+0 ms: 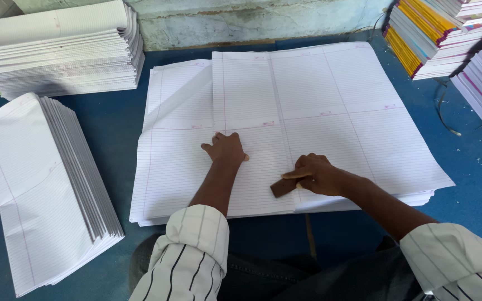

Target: The person folds large lined paper sheets in half, presses the crease with a wooden block, and stacks the folded sheets. The person repeats this process for multiple sheets, aligning edges and smoothing folds.

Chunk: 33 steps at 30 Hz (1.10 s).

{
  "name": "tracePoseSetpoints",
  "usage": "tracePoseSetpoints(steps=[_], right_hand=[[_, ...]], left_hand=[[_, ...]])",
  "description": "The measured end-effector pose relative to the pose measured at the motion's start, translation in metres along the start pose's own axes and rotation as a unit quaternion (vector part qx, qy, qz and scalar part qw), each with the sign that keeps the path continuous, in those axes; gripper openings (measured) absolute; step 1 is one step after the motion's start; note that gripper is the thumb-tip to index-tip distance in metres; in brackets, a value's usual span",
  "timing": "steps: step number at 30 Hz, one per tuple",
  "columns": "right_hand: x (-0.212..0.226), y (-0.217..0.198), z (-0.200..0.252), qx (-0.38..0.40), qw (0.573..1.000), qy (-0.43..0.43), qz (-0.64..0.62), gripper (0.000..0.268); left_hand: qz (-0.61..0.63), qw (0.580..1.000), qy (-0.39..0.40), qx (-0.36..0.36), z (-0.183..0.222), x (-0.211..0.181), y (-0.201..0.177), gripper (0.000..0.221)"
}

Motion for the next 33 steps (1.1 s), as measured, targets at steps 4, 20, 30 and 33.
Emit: tracePoseSetpoints(steps=[4,20,30,33], right_hand=[[-0.001,0.005,0.008,0.018,1.0,-0.001,0.0,0.043],[0.002,0.008,0.02,0.044,0.999,0.016,-0.022,0.038],[-0.01,0.01,0.023,0.051,0.995,0.055,-0.068,0.039],[-0.014,0.002,0.022,0.028,0.99,0.044,-0.131,0.034]], left_hand=[[0.002,1.0,0.003,-0.01,-0.001,0.0,0.002,0.067],[-0.011,1.0,-0.001,-0.003,-0.002,0.002,0.005,0.067],[-0.001,1.0,0.008,0.003,-0.003,0.001,0.007,0.069],[-0.003,1.0,0.001,0.014,-0.003,0.001,0.007,0.068]])
Point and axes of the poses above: each hand's wrist, its own z-axis away from the middle knuckle, its own y-axis out of the palm, x = y × z, the point moved 8 cm from there along -z, towards the middle knuckle, and after that the axes turned 1 degree about -z, right-handed, at the moved point
